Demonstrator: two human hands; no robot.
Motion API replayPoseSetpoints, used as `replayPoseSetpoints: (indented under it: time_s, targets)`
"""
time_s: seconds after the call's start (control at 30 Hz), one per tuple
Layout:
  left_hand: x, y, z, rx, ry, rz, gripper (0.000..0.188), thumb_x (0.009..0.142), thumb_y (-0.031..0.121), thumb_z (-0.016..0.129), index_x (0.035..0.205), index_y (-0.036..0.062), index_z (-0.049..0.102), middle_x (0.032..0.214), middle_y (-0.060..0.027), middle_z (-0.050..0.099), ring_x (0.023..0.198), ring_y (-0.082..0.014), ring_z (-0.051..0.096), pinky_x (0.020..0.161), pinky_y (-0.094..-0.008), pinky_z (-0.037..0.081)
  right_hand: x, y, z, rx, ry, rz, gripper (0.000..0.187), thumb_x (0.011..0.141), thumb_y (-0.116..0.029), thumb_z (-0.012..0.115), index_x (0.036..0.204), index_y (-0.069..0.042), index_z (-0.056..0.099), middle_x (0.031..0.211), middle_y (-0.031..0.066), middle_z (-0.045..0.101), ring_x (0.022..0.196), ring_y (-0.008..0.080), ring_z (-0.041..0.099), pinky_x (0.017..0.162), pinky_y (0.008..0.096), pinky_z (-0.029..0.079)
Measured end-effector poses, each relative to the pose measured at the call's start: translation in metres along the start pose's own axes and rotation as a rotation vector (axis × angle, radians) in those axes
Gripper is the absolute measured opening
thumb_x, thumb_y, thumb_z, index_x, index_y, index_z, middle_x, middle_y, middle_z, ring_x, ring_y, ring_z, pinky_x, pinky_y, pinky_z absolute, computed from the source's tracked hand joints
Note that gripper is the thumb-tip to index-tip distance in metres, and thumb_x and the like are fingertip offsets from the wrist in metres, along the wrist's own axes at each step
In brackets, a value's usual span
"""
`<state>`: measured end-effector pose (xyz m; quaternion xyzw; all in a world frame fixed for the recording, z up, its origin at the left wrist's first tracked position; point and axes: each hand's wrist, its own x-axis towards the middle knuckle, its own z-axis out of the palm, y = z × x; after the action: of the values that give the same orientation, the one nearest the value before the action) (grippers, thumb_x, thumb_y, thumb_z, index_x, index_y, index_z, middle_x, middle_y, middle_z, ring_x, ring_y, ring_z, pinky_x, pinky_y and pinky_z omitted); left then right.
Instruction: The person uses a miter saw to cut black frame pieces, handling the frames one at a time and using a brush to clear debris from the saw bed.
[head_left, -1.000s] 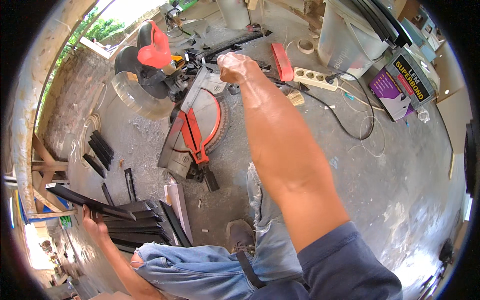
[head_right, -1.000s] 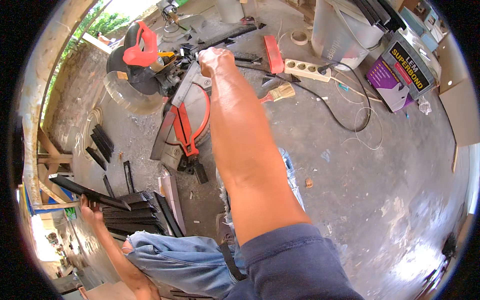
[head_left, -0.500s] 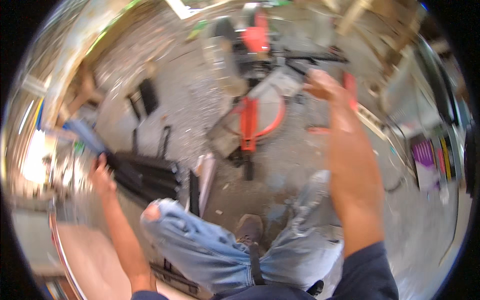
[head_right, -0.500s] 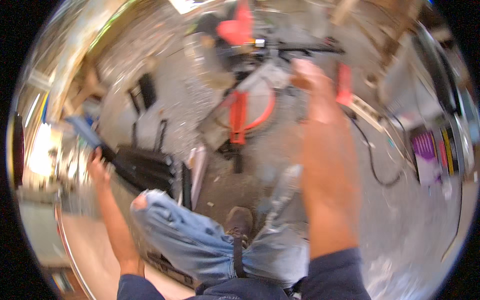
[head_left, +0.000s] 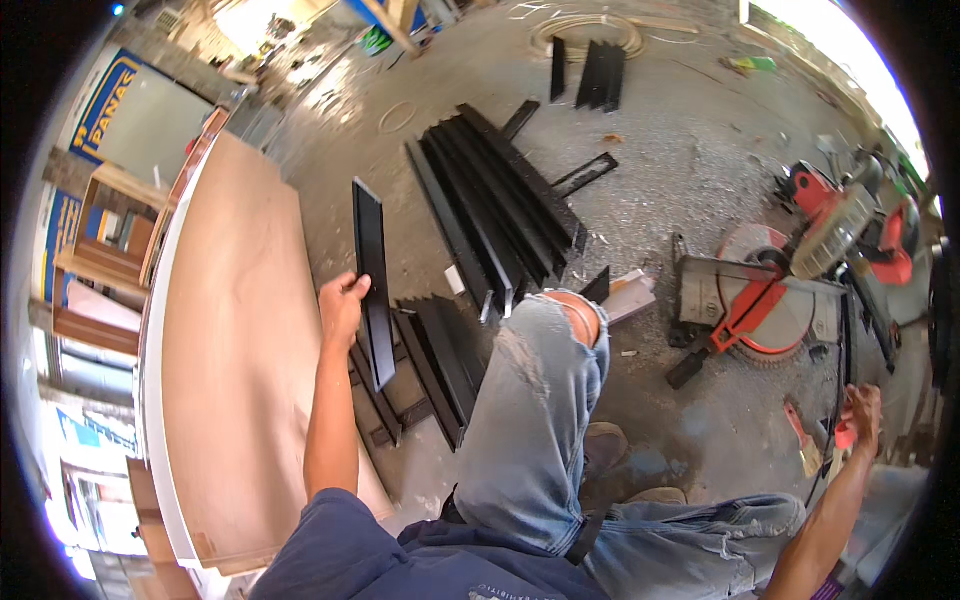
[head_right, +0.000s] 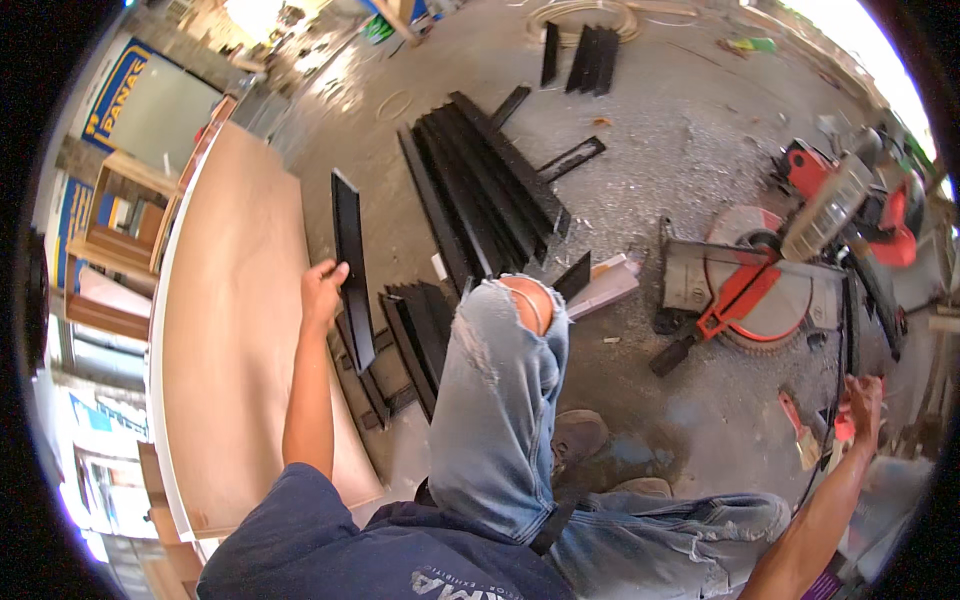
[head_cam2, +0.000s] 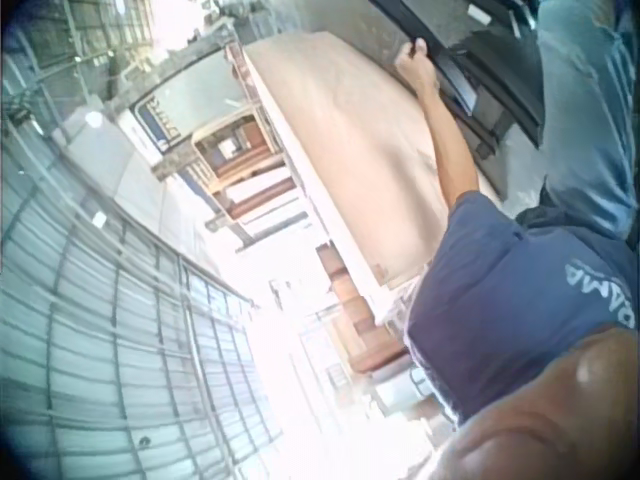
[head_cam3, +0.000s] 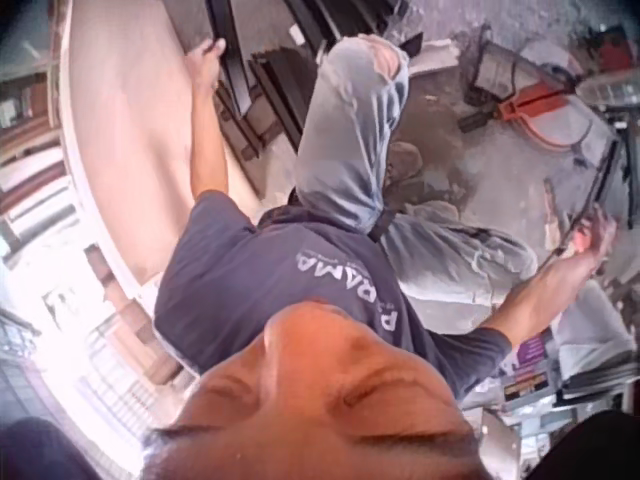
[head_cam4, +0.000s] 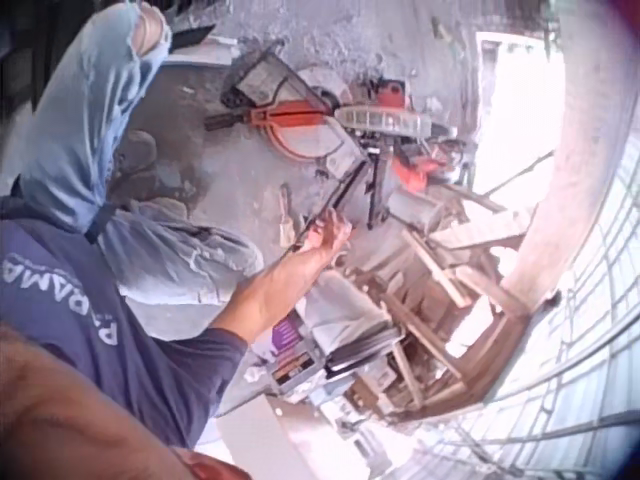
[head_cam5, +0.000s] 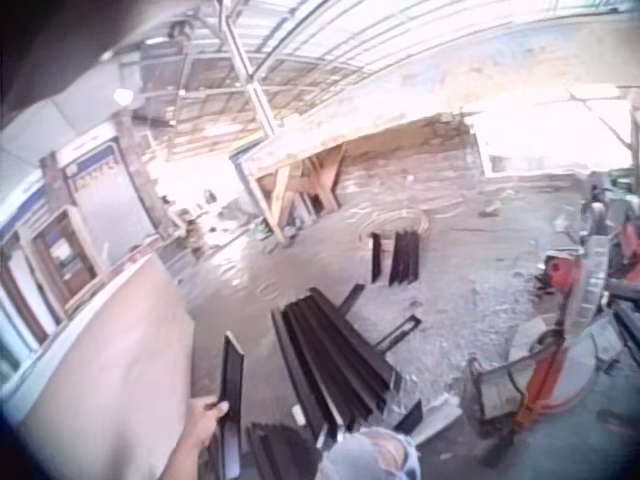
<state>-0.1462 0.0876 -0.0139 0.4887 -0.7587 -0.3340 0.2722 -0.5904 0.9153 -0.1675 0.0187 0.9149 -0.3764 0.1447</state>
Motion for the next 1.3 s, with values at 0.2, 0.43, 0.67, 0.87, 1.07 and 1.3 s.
replayPoseSetpoints:
  time_s: [0.2, 0.43, 0.67, 0.87, 1.07, 1.3]
  targets:
    - [-0.070, -0.112, -0.007, 0.195, 0.113, -0.251, 0.026, 0.078, 0.016, 0.072, 0.076, -0.0063, 0.060, 0.063, -0.0136, 0.054, 0.063, -0.0176, 0.051, 0.063, -0.0361, 0.043, 0.010, -0.006, 0.008, -0.013, 0.116, 0.061, 0.030, 0.087, -0.032, 0.065, 0.085, -0.005, 0.052, 0.064, 0.0075, 0.059, 0.044, 0.0158, 0.058, 0.033, 0.0283, 0.041]
    - [-0.104, -0.139, 0.038, 0.317, 0.066, -0.368, 0.030, 0.078, 0.022, 0.071, 0.075, -0.0064, 0.061, 0.073, -0.0253, 0.062, 0.070, -0.0382, 0.062, 0.067, -0.0444, 0.046, 0.015, -0.019, 0.006, 0.049, -0.036, 0.192, 0.027, 0.090, -0.030, 0.063, 0.080, -0.008, 0.050, 0.060, 0.0042, 0.054, 0.041, 0.0136, 0.053, 0.032, 0.0267, 0.035]
    - [-0.107, -0.137, 0.058, 0.411, -0.022, -0.298, 0.026, 0.084, 0.022, 0.065, 0.079, -0.0035, 0.066, 0.075, -0.0254, 0.063, 0.076, -0.0416, 0.063, 0.070, -0.0464, 0.048, 0.009, -0.004, -0.005, 0.159, -0.079, 0.164, 0.033, 0.089, -0.030, 0.063, 0.071, -0.013, 0.042, 0.054, 0.0009, 0.047, 0.038, 0.0105, 0.045, 0.030, 0.0246, 0.028]
    - [-0.106, -0.189, 0.033, 0.433, 0.234, -0.334, 0.027, 0.083, 0.022, 0.067, 0.095, -0.0013, 0.067, 0.094, -0.0223, 0.064, 0.093, -0.0384, 0.061, 0.082, -0.0449, 0.047, -0.005, -0.026, 0.006, 0.169, 0.050, 0.199, 0.032, 0.089, -0.031, 0.063, 0.072, -0.014, 0.043, 0.054, 0.0001, 0.046, 0.038, 0.0108, 0.046, 0.030, 0.0241, 0.027]
    - [-0.085, -0.256, -0.012, 0.675, 0.269, -0.599, 0.056, 0.077, 0.032, 0.076, 0.113, -0.0068, 0.056, 0.116, -0.0268, 0.058, 0.114, -0.0403, 0.053, 0.098, -0.0456, 0.044, -0.005, -0.023, -0.009, 0.091, -0.053, 0.249, 0.031, 0.088, -0.037, 0.065, 0.081, -0.010, 0.053, 0.067, 0.0037, 0.057, 0.047, 0.0144, 0.059, 0.037, 0.0283, 0.047]
    - [-0.069, -0.246, -0.008, 0.746, -0.014, -0.772, 0.058, 0.073, 0.035, 0.080, 0.106, -0.0083, 0.062, 0.118, -0.0275, 0.061, 0.109, -0.0387, 0.061, 0.095, -0.0464, 0.048, -0.005, -0.027, -0.012, 0.032, -0.021, 0.240, 0.030, 0.089, -0.037, 0.064, 0.079, -0.010, 0.053, 0.066, 0.0031, 0.058, 0.048, 0.0136, 0.060, 0.039, 0.0290, 0.052]
